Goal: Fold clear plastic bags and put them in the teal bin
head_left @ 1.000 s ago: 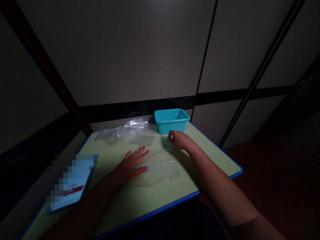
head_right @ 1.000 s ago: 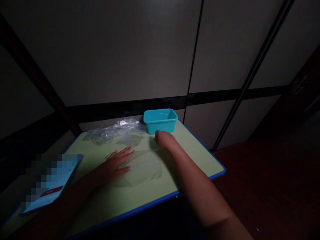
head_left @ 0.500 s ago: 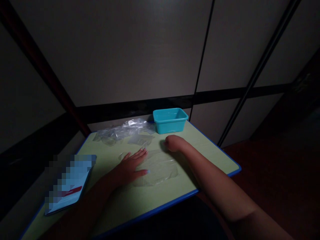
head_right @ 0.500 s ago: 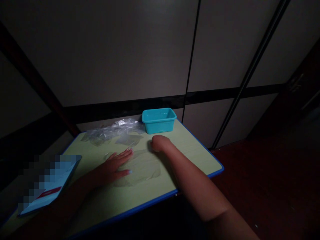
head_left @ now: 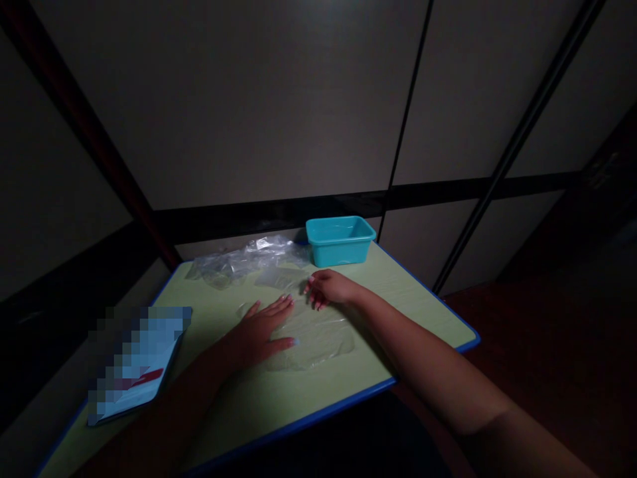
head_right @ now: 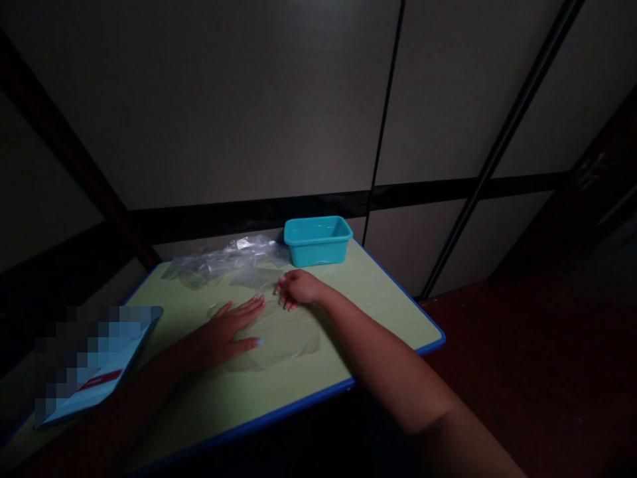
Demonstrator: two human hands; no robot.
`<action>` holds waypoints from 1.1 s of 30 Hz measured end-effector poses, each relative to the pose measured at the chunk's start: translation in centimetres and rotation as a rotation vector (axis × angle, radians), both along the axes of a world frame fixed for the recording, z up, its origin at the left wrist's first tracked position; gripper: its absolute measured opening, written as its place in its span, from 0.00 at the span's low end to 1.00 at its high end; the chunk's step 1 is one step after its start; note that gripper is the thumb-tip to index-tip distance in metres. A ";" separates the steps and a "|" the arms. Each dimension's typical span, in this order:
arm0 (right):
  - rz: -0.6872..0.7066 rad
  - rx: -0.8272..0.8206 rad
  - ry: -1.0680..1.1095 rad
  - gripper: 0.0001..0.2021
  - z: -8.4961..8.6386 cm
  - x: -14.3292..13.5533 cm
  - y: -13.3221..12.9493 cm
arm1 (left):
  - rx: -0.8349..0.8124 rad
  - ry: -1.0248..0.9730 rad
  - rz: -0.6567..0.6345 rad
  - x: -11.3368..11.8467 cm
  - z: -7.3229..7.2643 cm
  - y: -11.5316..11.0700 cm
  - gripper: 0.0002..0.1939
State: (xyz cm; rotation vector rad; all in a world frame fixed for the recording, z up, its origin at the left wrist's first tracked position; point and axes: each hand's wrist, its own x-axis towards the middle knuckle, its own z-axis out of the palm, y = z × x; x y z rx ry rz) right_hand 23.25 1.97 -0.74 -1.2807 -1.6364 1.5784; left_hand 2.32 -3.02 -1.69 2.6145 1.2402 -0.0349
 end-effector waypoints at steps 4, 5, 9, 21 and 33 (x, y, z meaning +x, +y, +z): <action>-0.050 -0.017 -0.181 0.17 0.3 1.0 0.6 | -0.012 0.011 0.007 0.0 0.2 -0.1 0.35; -0.062 -0.015 -0.234 0.18 0.4 1.2 0.7 | -0.013 0.009 0.004 0.0 0.2 -0.1 0.36; -0.101 0.000 -0.429 0.21 0.8 2.0 0.7 | -0.015 0.003 -0.001 -0.2 0.0 0.0 0.35; -0.113 0.261 -0.677 0.19 1.5 3.2 0.5 | 0.069 -0.037 0.054 -0.5 -0.8 0.5 0.35; -0.129 0.664 -0.847 0.15 0.8 2.7 0.5 | 0.424 -0.365 0.520 -2.3 0.3 2.6 0.18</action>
